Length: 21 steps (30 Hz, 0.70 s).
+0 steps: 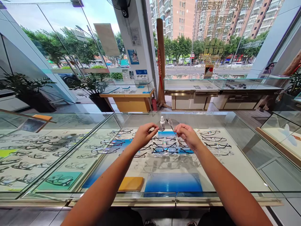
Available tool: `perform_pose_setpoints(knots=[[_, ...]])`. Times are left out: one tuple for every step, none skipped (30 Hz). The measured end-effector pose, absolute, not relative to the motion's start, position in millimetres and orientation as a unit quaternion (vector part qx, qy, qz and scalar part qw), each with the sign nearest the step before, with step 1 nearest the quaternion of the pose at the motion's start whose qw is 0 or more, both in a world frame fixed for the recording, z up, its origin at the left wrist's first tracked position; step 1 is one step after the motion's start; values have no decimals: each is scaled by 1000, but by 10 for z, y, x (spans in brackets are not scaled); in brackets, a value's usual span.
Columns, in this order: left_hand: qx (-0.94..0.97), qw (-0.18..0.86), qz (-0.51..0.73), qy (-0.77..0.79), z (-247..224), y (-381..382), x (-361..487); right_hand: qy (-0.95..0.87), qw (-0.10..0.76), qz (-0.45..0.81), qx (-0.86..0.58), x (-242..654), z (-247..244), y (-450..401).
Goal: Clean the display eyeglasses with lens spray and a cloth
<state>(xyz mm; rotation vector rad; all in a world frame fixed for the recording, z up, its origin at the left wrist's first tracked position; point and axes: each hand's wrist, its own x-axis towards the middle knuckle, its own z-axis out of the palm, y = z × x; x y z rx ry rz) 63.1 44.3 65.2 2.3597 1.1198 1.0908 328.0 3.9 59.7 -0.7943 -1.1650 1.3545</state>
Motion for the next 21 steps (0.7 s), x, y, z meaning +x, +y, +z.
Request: perform_pose_setpoints(knots=[[828, 140, 376, 392, 645, 468, 607, -494, 551, 584, -333, 3298, 596, 48], [831, 123, 375, 393, 638, 489, 588, -494, 542, 594, -330, 3312, 593, 54], [832, 103, 376, 394, 631, 503, 574, -495, 532, 604, -327, 3321, 588, 57], [833, 84, 379, 394, 627, 510, 566, -495, 524, 613, -325, 3326, 582, 56], [831, 66, 386, 395, 627, 511, 562, -495, 517, 620, -323, 3328, 577, 53], [827, 51, 396, 396, 632, 505, 562, -495, 510, 625, -321, 3328, 575, 47], [818, 37, 413, 398, 642, 493, 564, -494, 505, 631, -320, 3327, 576, 41], [805, 19, 437, 400, 658, 475, 567, -491, 502, 637, -318, 3326, 581, 33], [788, -4, 467, 401, 680, 454, 569, -487, 501, 643, -315, 3326, 591, 26], [767, -32, 503, 398, 704, 429, 572, -480, 502, 649, -311, 3326, 605, 19], [744, -61, 538, 391, 730, 401, 575, -472, 507, 654, -305, 3327, 622, 12], [725, -83, 569, 379, 754, 370, 582, -464, 513, 658, -297, 3327, 641, 6], [713, -89, 591, 367, 772, 338, 595, -457, 520, 661, -289, 3327, 659, 0], [710, -75, 604, 356, 782, 304, 618, -452, 528, 662, -281, 3324, 676, -6], [714, -39, 605, 350, 781, 270, 652, -449, 534, 663, -273, 3320, 689, -13], [721, 17, 598, 349, 768, 235, 699, -446, 539, 663, -267, 3313, 698, -21], [728, 82, 583, 352, 745, 202, 755, -444, 543, 663, -261, 3304, 704, -30], [731, 149, 563, 355, 714, 172, 818, -443, 546, 663, -257, 3293, 705, -40], [731, 210, 542, 358, 679, 144, 884, -442, 548, 664, -252, 3280, 704, -50], [728, 264, 520, 360, 643, 119, 946, -440, 548, 667, -248, 3264, 700, -61], [725, 311, 498, 361, 611, 98, 1002, -439, 547, 670, -242, 3246, 694, -71]])
